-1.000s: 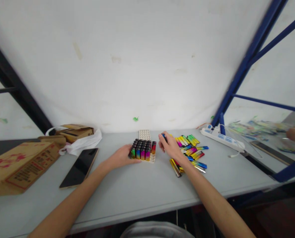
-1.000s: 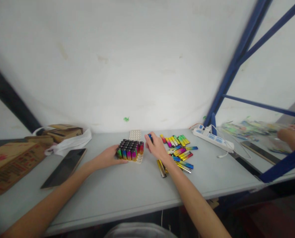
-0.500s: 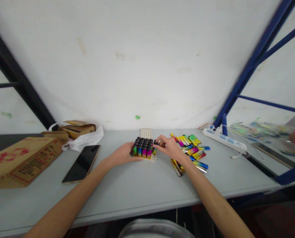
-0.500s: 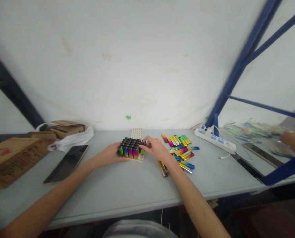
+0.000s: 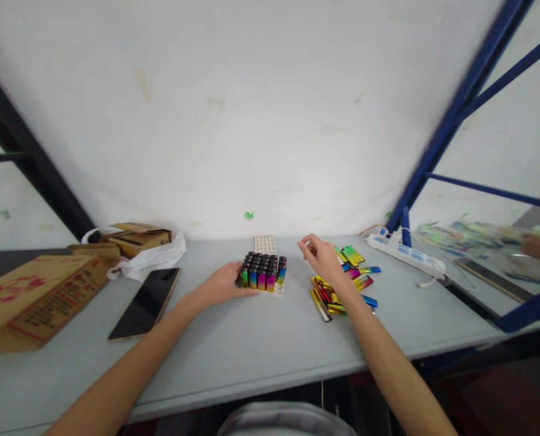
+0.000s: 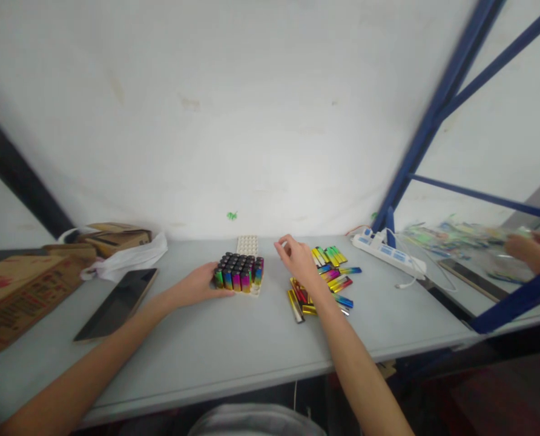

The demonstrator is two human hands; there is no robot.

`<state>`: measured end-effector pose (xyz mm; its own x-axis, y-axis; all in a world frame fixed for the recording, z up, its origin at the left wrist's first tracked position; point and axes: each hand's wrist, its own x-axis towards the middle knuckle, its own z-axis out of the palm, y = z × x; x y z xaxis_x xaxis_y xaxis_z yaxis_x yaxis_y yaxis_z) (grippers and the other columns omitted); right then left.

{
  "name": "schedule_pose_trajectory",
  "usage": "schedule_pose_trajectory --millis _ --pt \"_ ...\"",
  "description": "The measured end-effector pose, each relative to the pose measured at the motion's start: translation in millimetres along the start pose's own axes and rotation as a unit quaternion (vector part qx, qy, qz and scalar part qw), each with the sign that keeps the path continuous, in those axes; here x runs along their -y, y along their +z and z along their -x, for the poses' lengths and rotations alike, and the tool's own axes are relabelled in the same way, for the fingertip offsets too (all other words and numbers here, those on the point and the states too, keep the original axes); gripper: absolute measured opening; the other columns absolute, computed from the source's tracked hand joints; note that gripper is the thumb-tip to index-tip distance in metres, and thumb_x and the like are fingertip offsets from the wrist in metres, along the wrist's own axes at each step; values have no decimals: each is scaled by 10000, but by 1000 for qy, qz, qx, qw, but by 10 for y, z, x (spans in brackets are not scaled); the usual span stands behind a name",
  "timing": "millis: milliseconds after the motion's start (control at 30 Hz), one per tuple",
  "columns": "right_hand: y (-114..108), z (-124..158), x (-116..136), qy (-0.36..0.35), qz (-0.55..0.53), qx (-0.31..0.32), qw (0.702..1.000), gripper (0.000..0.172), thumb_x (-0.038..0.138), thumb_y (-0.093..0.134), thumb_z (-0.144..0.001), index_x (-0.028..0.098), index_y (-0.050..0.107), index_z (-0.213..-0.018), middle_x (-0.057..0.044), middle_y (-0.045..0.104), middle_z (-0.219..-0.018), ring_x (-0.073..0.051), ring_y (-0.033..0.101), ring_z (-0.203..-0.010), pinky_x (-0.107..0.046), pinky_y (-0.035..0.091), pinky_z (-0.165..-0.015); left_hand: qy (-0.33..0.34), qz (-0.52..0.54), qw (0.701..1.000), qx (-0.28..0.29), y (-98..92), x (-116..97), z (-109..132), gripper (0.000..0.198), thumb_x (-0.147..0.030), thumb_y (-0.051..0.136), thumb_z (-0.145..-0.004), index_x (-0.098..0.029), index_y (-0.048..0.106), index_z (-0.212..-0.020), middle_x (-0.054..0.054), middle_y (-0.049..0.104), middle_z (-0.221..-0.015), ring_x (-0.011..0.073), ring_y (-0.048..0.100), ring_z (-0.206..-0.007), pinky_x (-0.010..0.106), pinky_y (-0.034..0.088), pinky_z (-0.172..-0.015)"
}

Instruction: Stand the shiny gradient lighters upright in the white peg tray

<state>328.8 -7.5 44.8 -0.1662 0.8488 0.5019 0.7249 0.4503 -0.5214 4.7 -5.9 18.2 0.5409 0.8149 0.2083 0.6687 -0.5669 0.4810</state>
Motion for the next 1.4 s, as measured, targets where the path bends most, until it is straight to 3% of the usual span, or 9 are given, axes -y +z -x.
schedule_pose_trajectory --millis 67,167,300,433,567,667,833,1067,1400 --pt "-42 -24 -172 33 98 -11 995 210 314 522 -1072 180 683 -1092 -77 757 -893 -209 697 -823 -302 485 -804 3 -1 1000 -3 9 19 -3 612 -589 824 -782 -147 746 -1197 144 785 -1246 363 734 -1114 448 572 -1055" --pt "-58 7 -374 105 221 62 968 196 273 627 -1015 154 713 -1145 -179 749 -1146 -275 702 -1043 -345 485 -925 -1 -7 1000 -1 27 57 -14 659 -628 820 -769 -144 743 -1209 157 786 -1235 369 737 -1114 455 578 -1055" --pt "-22 58 -396 159 282 153 934 256 248 676 -990 147 713 -1222 -199 751 -1186 -305 702 -1096 -350 477 -928 -3 -11 1000 0 32 67 -23 646 -617 814 -772 -141 744 -1203 160 785 -1230 384 731 -1129 472 572 -1061" --pt "20 21 -314 136 272 156 940 264 151 521 -1047 162 738 -1197 -167 768 -1142 -280 710 -1071 -335 471 -912 -1 -3 1000 -1 23 51 -22 614 -607 820 -771 -154 747 -1180 150 789 -1224 380 731 -1129 464 570 -1059" --pt "60 -3 -338 114 265 96 953 342 261 544 -1075 141 689 -1361 -205 696 -1324 -314 666 -1188 -363 472 -997 -11 -11 1000 9 17 52 -22 643 -626 814 -771 -153 730 -1198 166 776 -1243 379 723 -1134 487 561 -1070" --pt "93 15 -384 85 264 112 954 408 324 574 -1074 178 652 -1448 -197 653 -1418 -327 622 -1278 -386 461 -1057 -2 -12 1000 18 17 62 -19 646 -631 799 -796 -156 721 -1227 156 769 -1267 369 715 -1153 480 555 -1079" --pt "134 17 -399 47 226 182 956 209 195 604 -1024 157 793 -1103 -172 718 -1292 -265 690 -1134 -333 478 -1025 -1 -15 1000 15 27 80 -15 635 -646 791 -805 -172 721 -1221 133 777 -1235 352 721 -1126 473 573 -1049" --pt "166 -20 -376 53 162 146 974 507 -52 499 -906 130 700 -1334 -172 741 -1247 -233 708 -1136 -311 485 -1042 -7 -17 1000 4 26 77 -25 667 -665 809 -767 -175 734 -1213 142 777 -1250 383 723 -1150 498 563 -1080" --pt "160 -79 -354 67 -85 -60 992 373 239 628 -927 188 627 -1297 -78 801 -1043 -193 754 -884 -345 619 -840 0 -4 1000 8 10 40 -14 661 -648 805 -778 -167 739 -1226 154 773 -1281 377 718 -1171 473 552 -1103"
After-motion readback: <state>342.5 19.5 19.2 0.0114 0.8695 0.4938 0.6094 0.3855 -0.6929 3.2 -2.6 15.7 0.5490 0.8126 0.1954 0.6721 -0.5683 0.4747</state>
